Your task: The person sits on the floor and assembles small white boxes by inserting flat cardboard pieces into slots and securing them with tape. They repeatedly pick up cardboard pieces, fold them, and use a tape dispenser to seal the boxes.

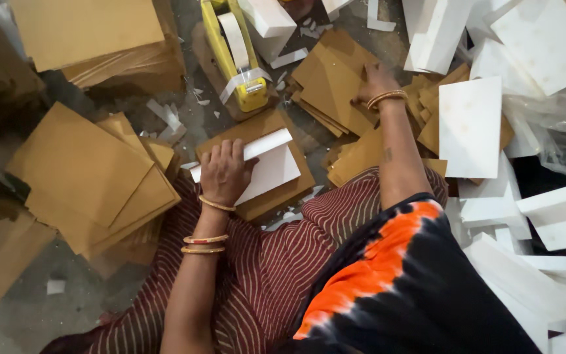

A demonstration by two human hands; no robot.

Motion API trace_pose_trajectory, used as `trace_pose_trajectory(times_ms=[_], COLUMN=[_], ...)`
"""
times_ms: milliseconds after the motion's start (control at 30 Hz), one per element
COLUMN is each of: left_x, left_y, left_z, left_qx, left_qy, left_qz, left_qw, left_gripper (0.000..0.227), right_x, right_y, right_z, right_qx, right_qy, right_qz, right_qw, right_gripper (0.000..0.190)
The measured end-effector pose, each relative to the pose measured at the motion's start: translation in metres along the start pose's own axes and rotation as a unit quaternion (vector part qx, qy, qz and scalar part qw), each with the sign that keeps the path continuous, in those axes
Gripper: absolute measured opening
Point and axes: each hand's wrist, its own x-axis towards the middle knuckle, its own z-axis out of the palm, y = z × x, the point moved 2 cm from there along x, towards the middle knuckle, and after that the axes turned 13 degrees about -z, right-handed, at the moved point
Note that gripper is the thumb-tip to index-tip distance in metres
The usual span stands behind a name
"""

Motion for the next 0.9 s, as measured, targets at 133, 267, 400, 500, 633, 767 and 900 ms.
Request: trace_pose_trajectory(times_ms=[133,267,400,500,633,767,900], left_x=[0.001,-0.001,-0.002,-0.001,0.0,-0.001,-0.001], left_y=[-0.001,-0.002,0.0,0.001,0.003,0.001,0.001], left_z=[0.001,0.001,0.001,-0.001,-0.002,0.001,0.0], left_qx=[0.003,0.005,0.0,-0.006,0.002,0.011,0.012], left_qy=[-0.006,-0.001,-0.012,0.002,-0.012,-0.018,-0.018], left_qz=[-0.008,-0.004,-0.016,-0.003,-0.01,-0.014,-0.015], left_qw=[1.0,1.0,1.0,1.0,1.0,1.0,1.0], left_gripper=[0.048,0.046,0.044,0.045,0.05,0.049,0.048], right_x=[0.003,-0.003,-0.005,-0.005,-0.004,-0.021,-0.043], right_y=[0.007,0.006,0.005,0.002,-0.009,-0.033,-0.052], right_z=[-0.001,0.002,0.007,0.005,-0.001,-0.024,-0.061], right_qx=[-0.057,-0.047,-0.029,-0.009,-0.033,-0.012,0.031], right_qy=[0.014,0.032,0.041,0.055,0.04,0.092,0.103], right_qz=[0.027,0.023,-0.019,-0.03,-0.015,-0.017,-0.113], right_qw=[0.998,0.998,0.999,0.998,0.999,0.996,0.988], right_gripper=[0.112,0.114,0.109,0.109,0.105,0.088,0.063])
